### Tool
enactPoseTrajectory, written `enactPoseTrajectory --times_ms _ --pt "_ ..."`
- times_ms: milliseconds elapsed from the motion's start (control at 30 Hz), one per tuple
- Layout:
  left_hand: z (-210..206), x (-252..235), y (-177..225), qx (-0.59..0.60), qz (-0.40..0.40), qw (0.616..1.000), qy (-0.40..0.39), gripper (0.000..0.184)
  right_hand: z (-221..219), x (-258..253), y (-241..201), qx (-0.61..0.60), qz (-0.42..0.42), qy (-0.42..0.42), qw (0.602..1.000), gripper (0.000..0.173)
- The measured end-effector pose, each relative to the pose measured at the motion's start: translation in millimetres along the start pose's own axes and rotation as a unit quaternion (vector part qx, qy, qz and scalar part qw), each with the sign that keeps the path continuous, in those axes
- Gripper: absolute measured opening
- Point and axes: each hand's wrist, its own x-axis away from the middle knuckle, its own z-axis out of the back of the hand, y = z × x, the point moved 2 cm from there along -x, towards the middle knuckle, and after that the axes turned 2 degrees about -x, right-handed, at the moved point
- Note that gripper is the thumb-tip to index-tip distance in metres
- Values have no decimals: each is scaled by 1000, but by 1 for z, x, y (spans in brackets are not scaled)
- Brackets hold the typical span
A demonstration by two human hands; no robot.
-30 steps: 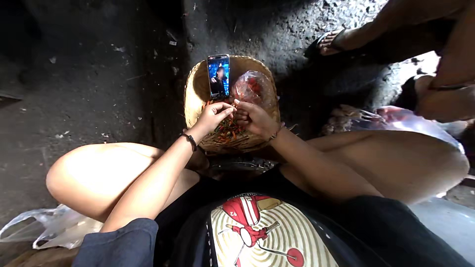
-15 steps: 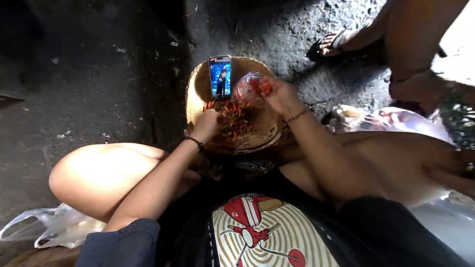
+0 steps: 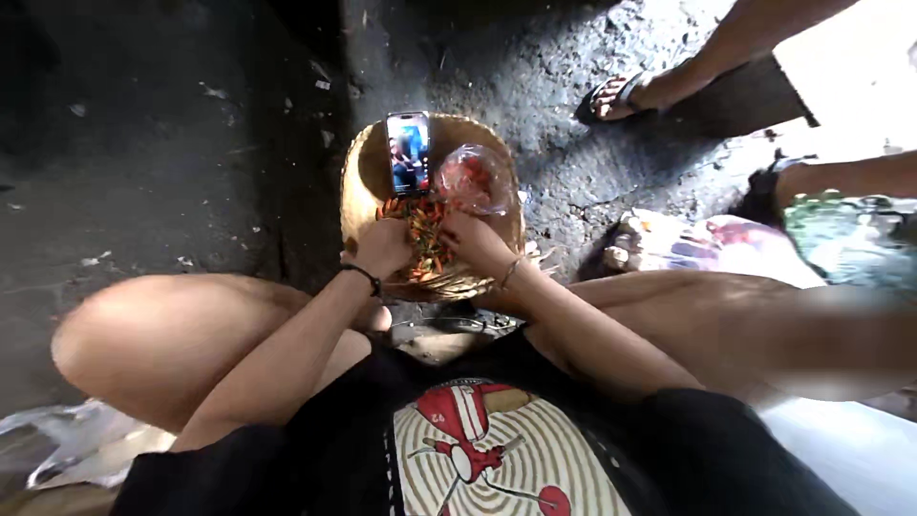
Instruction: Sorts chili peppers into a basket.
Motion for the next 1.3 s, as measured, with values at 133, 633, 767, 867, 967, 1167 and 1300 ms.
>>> enactPoseTrajectory --times_ms 133,633,767,867,967,1167,1300 --pt "-5 -3 5 -8 -5 1000 -29 25 -31 -4 1 33 -12 -24 999 30" --pt "-1 -1 -1 100 -59 993 29 28 -13 -9 -10 52 8 -15 998 26" --pt "-1 -1 1 169 -70 983 15 34 6 -7 -18 -22 -14 -46 999 31" --pt "-1 -2 1 190 -57 980 28 27 9 -6 -15 -132 9 2 991 25" --pt "2 -4 -2 195 -53 978 44 24 10 -7 -17 -210 5 39 977 22" --pt "-3 -8 -1 281 -72 956 46 26 13 -6 -14 -406 -68 66 909 21" --pt "-3 -5 1 318 -71 944 59 28 8 -5 -14 -511 -56 76 855 20"
